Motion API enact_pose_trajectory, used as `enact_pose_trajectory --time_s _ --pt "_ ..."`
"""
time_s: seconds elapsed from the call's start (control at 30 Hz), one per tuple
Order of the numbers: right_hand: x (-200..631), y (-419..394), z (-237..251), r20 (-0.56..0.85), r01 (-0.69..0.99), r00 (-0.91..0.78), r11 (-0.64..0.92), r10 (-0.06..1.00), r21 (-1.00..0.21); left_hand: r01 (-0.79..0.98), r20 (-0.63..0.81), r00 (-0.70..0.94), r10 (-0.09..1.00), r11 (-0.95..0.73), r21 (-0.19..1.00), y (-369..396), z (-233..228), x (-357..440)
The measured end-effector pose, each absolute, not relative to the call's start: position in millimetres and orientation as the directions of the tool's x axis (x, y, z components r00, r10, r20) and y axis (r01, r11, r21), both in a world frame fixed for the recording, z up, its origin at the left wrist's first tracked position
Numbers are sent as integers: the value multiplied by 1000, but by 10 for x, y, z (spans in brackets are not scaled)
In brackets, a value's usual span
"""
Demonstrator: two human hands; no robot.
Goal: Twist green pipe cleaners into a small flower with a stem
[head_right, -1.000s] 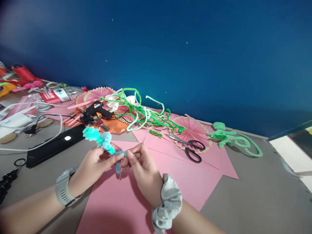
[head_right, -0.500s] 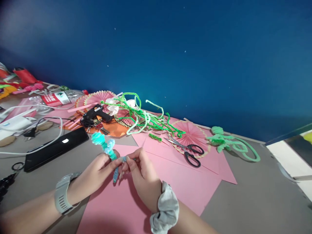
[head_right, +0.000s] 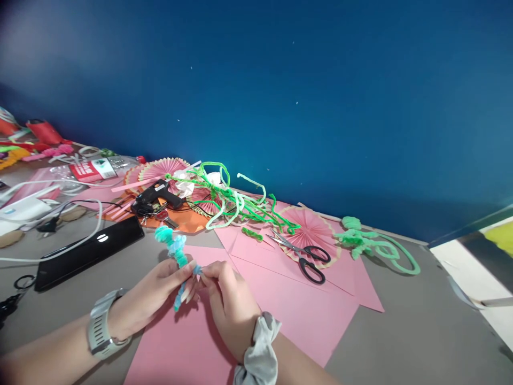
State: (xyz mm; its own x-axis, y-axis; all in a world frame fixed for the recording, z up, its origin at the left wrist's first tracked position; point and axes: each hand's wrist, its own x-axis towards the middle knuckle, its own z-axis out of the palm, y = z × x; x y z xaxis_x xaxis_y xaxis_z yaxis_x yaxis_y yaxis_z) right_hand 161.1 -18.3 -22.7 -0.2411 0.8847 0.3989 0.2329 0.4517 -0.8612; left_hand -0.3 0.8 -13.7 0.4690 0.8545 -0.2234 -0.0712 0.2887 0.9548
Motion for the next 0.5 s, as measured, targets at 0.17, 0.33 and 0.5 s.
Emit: enact_pose_trajectory --time_s 0.17,0.33,0.5 --pt "1675 -133 -247 526 339 -384 645 759 -684 -196 -244 464 851 368 909 2 -140 5" --pt "1704 -73 -265 550 396 -451 710 703 -582 -200 -233 434 870 345 917 7 -64 10" --pt "1702 -125 -222 470 415 -441 638 765 -649 -13 -219 406 887 245 969 34 -31 -10"
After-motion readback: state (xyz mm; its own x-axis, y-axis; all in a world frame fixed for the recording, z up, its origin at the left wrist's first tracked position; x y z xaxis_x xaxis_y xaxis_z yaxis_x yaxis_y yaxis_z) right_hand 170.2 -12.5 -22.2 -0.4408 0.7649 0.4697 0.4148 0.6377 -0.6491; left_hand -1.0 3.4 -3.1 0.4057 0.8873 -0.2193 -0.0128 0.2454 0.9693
